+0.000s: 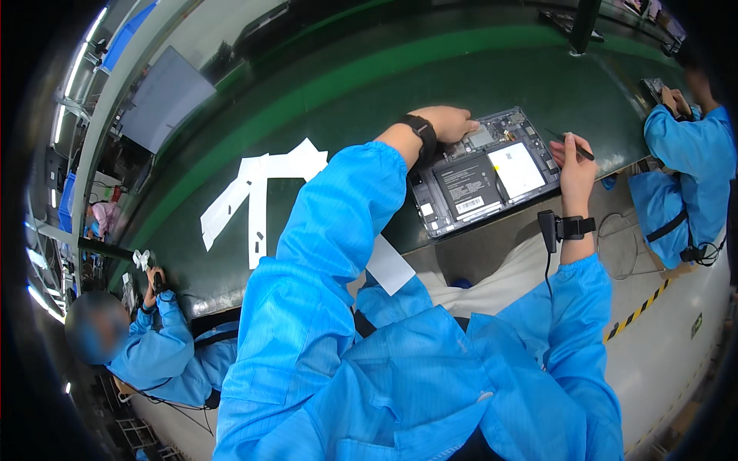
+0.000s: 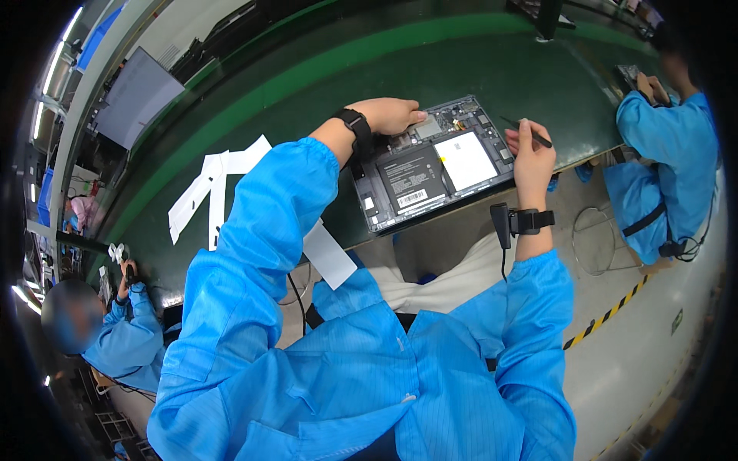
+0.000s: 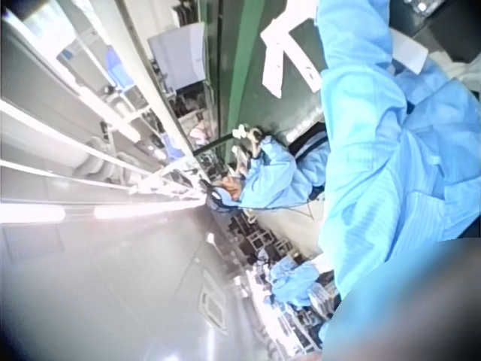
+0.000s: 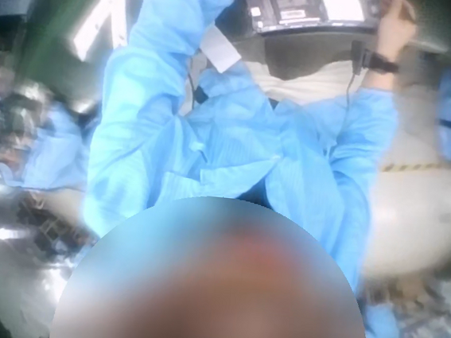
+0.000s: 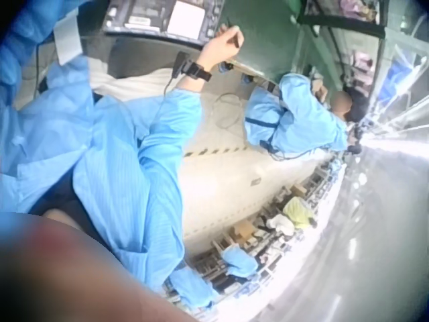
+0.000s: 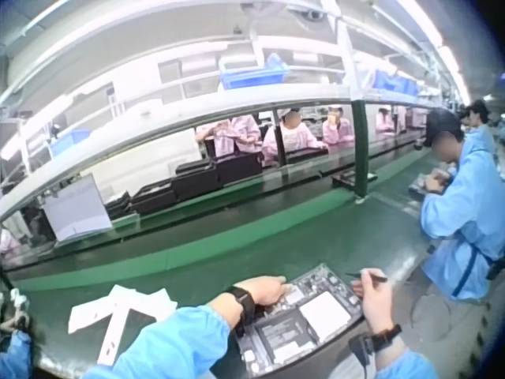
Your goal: Assembling the internal components of a laptop or tablet, including applying tape and securing small parts with a stylus/tweezer tool.
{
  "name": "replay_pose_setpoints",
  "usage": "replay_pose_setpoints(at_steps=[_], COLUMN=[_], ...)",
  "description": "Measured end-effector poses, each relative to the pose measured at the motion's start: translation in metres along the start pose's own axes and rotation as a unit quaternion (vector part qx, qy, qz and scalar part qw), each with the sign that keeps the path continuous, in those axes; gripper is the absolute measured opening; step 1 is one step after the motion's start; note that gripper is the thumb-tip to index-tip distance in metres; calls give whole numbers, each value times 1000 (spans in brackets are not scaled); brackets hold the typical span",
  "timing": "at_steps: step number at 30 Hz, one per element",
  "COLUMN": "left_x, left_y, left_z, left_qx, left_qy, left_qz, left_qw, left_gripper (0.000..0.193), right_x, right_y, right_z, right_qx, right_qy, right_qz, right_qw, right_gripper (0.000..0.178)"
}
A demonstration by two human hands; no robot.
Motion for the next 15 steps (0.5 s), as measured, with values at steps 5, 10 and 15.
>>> replay_pose_setpoints(at_steps=[5, 10, 15], left_x=[-8, -14, -17], left_y=[9, 3, -3], left_z=[2, -10, -13], left_qx=[-6, 10, 4], left_qy=[18, 3, 9], left_qz=[44, 55, 93], left_qw=[999, 998, 996], left_gripper=[60, 63, 58], right_x=[-3, -1, -2], right_y=[2, 2, 1], right_z=[0, -1, 3], right_qx=[4, 8, 10], right_qy=[-37, -30, -14], right_qz=[-13, -7, 2], right_qw=[999, 999, 1000], right_gripper=[34, 36, 36])
Point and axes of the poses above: each hand's wrist, its own z-axis away from the middle knuckle, its own y-axis out of the back of the hand, x = y × z, the point moved 1 cm from there along -z, towards the middle knuckle, and after that the axes turned 10 degrees about -z, right-handed, at the moved point
